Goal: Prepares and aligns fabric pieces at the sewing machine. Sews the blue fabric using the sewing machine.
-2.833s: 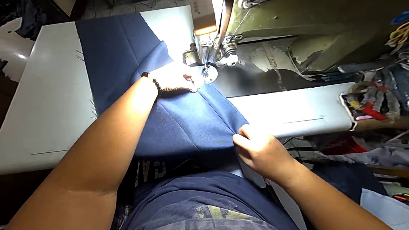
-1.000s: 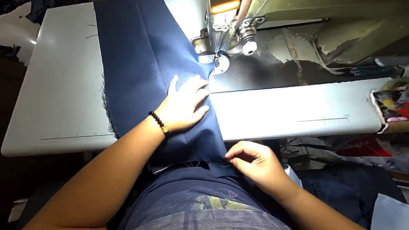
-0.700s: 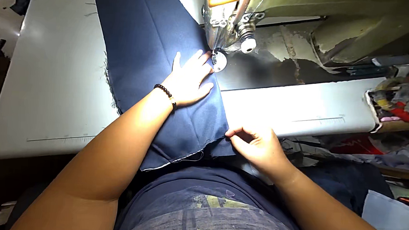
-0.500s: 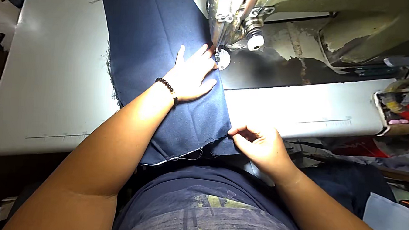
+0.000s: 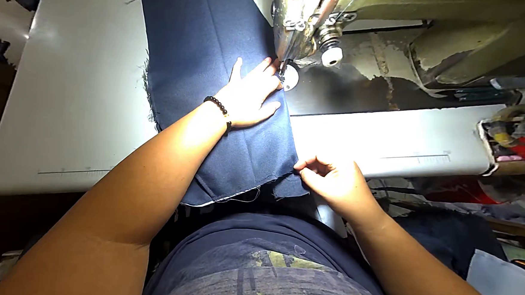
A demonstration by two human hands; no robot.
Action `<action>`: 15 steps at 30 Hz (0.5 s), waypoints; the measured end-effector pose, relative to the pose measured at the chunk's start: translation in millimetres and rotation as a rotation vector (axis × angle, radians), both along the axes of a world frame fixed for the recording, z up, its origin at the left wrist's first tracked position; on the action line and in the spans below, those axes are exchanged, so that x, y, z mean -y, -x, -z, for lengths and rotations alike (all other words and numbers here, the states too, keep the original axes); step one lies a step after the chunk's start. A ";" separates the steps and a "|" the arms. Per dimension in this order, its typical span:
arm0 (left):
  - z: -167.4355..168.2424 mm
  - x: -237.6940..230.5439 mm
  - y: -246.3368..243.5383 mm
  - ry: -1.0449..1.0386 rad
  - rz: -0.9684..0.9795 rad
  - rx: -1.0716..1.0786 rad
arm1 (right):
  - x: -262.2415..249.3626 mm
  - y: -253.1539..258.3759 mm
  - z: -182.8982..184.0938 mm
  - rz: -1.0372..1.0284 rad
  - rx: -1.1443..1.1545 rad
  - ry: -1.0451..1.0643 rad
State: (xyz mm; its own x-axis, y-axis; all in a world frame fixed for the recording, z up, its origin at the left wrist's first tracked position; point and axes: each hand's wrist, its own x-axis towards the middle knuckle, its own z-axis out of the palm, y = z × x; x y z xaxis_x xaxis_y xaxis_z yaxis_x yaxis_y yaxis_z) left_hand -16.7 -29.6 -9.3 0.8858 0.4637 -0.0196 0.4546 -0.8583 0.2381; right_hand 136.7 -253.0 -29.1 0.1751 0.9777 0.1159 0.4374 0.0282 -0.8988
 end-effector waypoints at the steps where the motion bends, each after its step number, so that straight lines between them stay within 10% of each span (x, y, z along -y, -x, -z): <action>1: 0.0 -0.3 0.0 -0.003 0.001 -0.001 | -0.3 -0.1 -0.3 0.000 -0.004 0.007; 15: -13.7 30.6 3.3 -0.142 -0.144 0.072 | -4.6 -0.3 -2.2 -0.020 -0.010 0.002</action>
State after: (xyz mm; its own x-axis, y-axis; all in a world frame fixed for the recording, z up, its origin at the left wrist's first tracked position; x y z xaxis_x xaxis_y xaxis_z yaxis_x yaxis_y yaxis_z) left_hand -20.0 -60.2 4.4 0.8070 0.5791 0.1158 0.5610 -0.8130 0.1557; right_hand 137.0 -248.5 -26.9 0.1565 0.9813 0.1125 0.4281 0.0353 -0.9031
